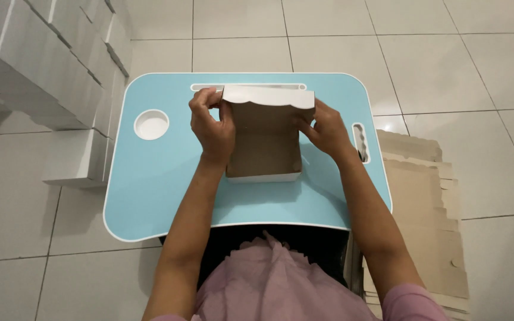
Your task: Folding and assembling cardboard boxes from flat templates by following pre-scored lines and tucking in tabs.
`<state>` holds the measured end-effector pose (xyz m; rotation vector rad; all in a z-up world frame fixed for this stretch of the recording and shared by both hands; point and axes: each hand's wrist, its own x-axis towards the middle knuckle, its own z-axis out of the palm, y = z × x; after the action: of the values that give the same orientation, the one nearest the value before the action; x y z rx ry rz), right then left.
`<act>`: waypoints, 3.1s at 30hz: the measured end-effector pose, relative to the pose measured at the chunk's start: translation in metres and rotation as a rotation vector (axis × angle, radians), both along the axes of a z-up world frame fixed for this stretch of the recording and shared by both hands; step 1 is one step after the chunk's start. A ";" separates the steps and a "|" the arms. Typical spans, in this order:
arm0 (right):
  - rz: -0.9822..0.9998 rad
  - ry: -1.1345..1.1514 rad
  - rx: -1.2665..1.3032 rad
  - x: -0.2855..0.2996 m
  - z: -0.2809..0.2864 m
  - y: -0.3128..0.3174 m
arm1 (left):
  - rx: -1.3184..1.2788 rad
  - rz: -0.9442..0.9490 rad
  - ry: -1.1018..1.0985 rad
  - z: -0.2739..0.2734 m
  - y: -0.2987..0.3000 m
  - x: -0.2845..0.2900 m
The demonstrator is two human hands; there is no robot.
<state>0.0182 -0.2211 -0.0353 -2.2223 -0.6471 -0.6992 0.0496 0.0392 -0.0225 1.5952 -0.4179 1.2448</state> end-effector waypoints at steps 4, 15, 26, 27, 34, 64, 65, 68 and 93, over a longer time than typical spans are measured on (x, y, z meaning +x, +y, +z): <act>0.020 0.087 0.138 0.001 0.006 0.003 | 0.111 -0.079 0.127 0.014 0.020 -0.009; 0.080 -0.023 0.110 0.002 0.017 0.010 | 0.438 -0.271 0.355 -0.018 0.046 0.008; 0.064 -0.097 0.121 0.022 -0.015 0.004 | 0.744 -0.032 0.210 -0.028 0.042 0.009; 0.054 -0.104 0.116 0.023 -0.017 0.004 | 0.767 -0.020 0.210 -0.029 0.042 0.011; 0.059 -0.052 0.152 0.021 -0.016 0.010 | 0.853 0.062 0.189 -0.050 0.042 0.021; -0.071 0.351 -0.115 0.006 -0.022 0.026 | 0.599 -0.544 0.493 -0.082 0.004 0.020; -0.071 0.381 -0.086 0.007 -0.021 0.026 | 0.533 -0.581 0.497 -0.083 0.002 0.021; -0.026 0.411 -0.008 0.012 -0.025 0.025 | 0.384 -0.655 0.517 -0.101 -0.002 0.032; 0.225 0.400 0.721 0.019 -0.011 0.067 | -0.017 -0.206 0.789 -0.080 -0.025 0.018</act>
<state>0.0369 -0.1545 -0.0459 -1.5227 -0.3521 -0.2857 0.0679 0.0143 -0.1024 1.8254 -0.0586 0.3967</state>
